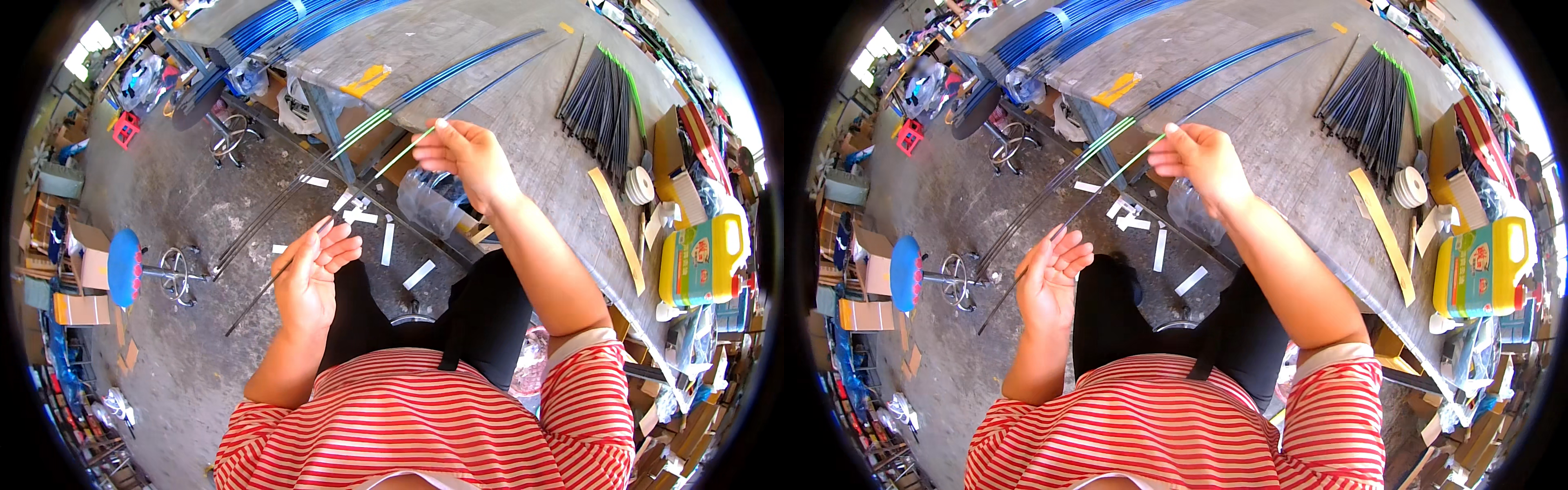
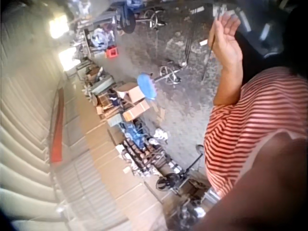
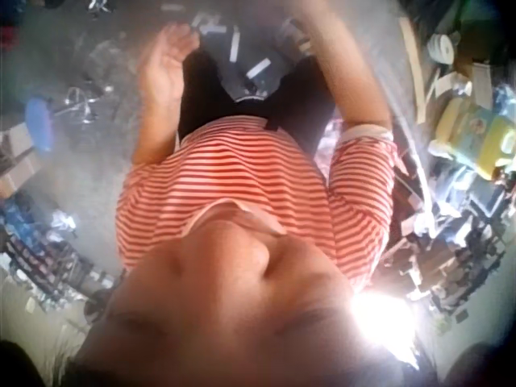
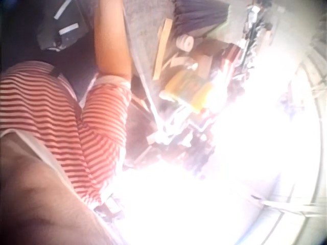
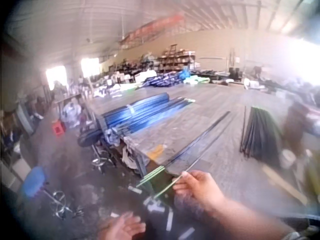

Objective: The person sits on the floor in a workshop and sands thin rods using a sanding block. They pick up a rod, rub the sanding block along its length, and then place it back on the table before repeating the process with another rod.

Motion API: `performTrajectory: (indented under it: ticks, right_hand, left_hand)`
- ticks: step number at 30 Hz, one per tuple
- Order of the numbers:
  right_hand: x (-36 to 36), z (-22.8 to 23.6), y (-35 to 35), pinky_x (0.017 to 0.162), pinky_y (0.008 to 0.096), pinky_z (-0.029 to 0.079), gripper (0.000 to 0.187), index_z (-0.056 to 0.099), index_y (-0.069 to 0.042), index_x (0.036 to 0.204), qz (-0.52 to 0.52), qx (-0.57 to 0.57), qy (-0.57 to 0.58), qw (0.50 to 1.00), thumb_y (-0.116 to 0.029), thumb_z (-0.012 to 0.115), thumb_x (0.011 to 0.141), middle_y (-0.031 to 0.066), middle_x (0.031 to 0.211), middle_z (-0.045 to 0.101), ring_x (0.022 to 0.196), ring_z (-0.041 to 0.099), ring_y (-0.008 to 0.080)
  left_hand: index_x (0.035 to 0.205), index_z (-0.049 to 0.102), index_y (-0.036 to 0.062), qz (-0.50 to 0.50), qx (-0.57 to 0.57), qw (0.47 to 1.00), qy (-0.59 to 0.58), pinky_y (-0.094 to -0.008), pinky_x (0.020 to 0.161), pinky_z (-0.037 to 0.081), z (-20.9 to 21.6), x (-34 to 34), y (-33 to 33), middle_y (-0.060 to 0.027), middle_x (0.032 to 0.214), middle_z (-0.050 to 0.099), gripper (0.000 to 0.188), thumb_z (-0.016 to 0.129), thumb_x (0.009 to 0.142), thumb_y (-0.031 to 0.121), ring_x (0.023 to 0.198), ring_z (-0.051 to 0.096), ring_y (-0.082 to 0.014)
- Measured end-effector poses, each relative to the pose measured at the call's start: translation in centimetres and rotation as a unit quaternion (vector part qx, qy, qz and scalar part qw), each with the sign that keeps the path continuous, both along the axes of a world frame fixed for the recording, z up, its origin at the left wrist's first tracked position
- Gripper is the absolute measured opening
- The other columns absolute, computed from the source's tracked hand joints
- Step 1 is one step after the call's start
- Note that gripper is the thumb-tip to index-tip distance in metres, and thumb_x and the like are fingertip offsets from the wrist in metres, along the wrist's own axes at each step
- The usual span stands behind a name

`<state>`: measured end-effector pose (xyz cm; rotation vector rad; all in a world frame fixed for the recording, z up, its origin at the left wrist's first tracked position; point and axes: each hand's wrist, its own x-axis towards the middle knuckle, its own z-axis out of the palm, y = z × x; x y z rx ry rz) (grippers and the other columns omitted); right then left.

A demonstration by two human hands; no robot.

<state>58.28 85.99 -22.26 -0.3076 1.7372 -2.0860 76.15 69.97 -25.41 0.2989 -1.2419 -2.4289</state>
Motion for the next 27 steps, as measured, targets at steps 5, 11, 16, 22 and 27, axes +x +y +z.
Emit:
performTrajectory:
  ticks: [5, 11, 16, 22, 27]
  right_hand:
    - [2.0, 1.0, 1.3, 0.069, 0.0276, 0.051, 0.021, 0.054, 0.004, 0.097, -0.012, -0.167, -0.02, 0.986, -0.014, 0.051, 0.088, 0.0145, 0.089, 0.062, 0.074, 0.061, 0.0182]
    - [5.0, 2.8, 2.9, 0.064, 0.0257, 0.052, 0.02, 0.054, 0.006, 0.095, -0.054, -0.23, 0.037, 0.971, -0.012, 0.054, 0.086, 0.0136, 0.081, 0.062, 0.068, 0.061, 0.0168]
    - [7.3, 5.6, 3.8, 0.054, 0.0216, 0.048, 0.023, 0.054, 0.006, 0.102, -0.074, -0.181, 0.17, 0.966, -0.012, 0.05, 0.088, 0.0061, 0.07, 0.057, 0.059, 0.058, 0.0122]
    - [10.8, 6.9, 4.0, 0.042, 0.0182, 0.04, 0.019, 0.06, 0.005, 0.092, -0.056, -0.032, 0.278, 0.959, -0.011, 0.051, 0.088, 0.006, 0.079, 0.062, 0.045, 0.047, 0.0052]
    - [12.9, 4.1, 3.7, 0.055, 0.0356, 0.05, 0.014, 0.059, -0.001, 0.082, -0.066, 0.176, 0.573, 0.798, -0.008, 0.058, 0.069, 0.0159, 0.069, 0.055, 0.063, 0.059, 0.0282]
  left_hand:
    - [0.109, 0.05, -0.0093, -0.006, -0.068, 0.995, 0.071, -0.0401, 0.075, 0.052, 0.1, 2.4, 1.2, -0.0231, 0.098, 0.059, 0.03, 0.037, 0.091, 0.011, 0.083, 0.062, -0.0334]
    - [0.112, 0.049, -0.0059, -0.077, -0.044, 0.992, 0.087, -0.0396, 0.073, 0.052, -0.7, 2.8, 3.5, -0.0213, 0.1, 0.059, 0.035, 0.037, 0.092, 0.019, 0.082, 0.062, -0.031]
    - [0.112, 0.052, -0.0027, -0.389, -0.133, 0.904, -0.117, -0.0344, 0.077, 0.049, -0.8, 3.9, 8.0, -0.0176, 0.101, 0.06, 0.03, 0.045, 0.09, 0.017, 0.085, 0.062, -0.026]
    - [0.098, 0.062, -0.0006, -0.436, -0.395, 0.779, 0.217, -0.0296, 0.068, 0.051, 8.2, 6.1, 7.4, -0.0145, 0.089, 0.063, 0.022, 0.063, 0.076, 0.004, 0.079, 0.063, -0.0222]
    - [0.108, 0.054, -0.0045, 0.001, -0.787, 0.554, 0.272, -0.0428, 0.087, 0.042, 10.4, 3.8, 6.9, -0.0197, 0.106, 0.053, 0.039, 0.064, 0.071, 0.0, 0.101, 0.052, -0.0356]
